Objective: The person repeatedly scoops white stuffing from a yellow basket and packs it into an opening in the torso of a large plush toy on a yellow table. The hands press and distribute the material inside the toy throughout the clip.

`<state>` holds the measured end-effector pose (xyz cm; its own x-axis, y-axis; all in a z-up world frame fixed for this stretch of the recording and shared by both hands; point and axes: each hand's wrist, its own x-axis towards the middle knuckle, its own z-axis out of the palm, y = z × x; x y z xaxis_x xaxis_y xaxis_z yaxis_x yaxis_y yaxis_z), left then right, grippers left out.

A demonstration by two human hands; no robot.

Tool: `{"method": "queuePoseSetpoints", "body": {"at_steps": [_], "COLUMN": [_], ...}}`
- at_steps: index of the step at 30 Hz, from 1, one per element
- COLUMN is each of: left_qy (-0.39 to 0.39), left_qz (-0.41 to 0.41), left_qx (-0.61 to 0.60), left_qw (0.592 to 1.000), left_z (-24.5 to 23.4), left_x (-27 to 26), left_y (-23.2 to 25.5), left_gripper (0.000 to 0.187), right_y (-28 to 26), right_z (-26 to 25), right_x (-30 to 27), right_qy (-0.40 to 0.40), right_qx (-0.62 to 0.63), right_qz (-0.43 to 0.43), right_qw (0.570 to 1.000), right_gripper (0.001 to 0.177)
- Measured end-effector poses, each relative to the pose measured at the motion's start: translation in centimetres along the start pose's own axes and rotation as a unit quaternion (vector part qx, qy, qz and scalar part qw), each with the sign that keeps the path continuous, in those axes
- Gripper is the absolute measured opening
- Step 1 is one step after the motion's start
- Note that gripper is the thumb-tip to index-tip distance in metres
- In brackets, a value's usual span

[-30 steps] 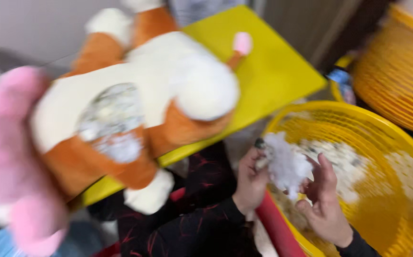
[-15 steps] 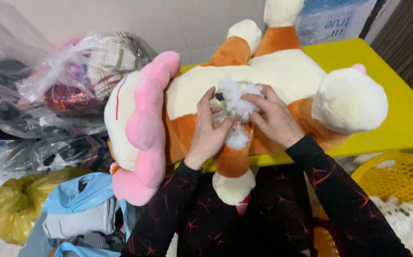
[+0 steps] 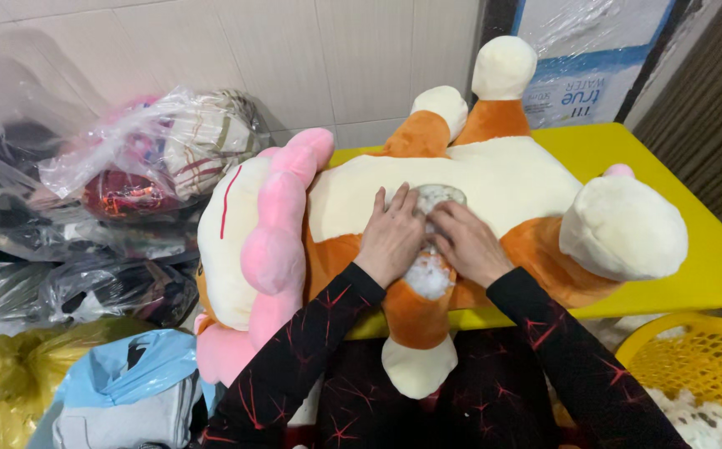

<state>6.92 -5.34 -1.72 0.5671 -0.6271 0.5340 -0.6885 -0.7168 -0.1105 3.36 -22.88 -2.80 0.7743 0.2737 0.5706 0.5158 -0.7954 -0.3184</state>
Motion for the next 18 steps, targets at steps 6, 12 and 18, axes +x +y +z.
{"method": "queuePoseSetpoints", "body": {"at_steps": [6, 12, 18], "left_qy": [-0.065, -0.191, -0.26], "left_qz": [0.022, 0.012, 0.0], "left_qx": [0.036, 0.018, -0.005], "left_qw": [0.997, 0.981, 0.966], "left_z": [2.7, 1.7, -0.7], "left_x": [-2.1, -3.3, -2.0], "left_y": [-0.9, -1.4, -2.5], "left_gripper": [0.054, 0.097, 0.076], "right_y": [4.2, 6.7, 3.4], "right_z": [1.6, 0.4, -2.2], "right_x": [1.1, 2.0, 0.3], "right_qy": [-0.037, -0.086, -0.05], "right_qx": [-0.093, -0.107, -0.036], "right_qz": [-0.065, -0.038, -0.068], "right_qw": [0.993, 0.99, 0.996], "right_gripper": [0.004, 0.009, 0.04]}}
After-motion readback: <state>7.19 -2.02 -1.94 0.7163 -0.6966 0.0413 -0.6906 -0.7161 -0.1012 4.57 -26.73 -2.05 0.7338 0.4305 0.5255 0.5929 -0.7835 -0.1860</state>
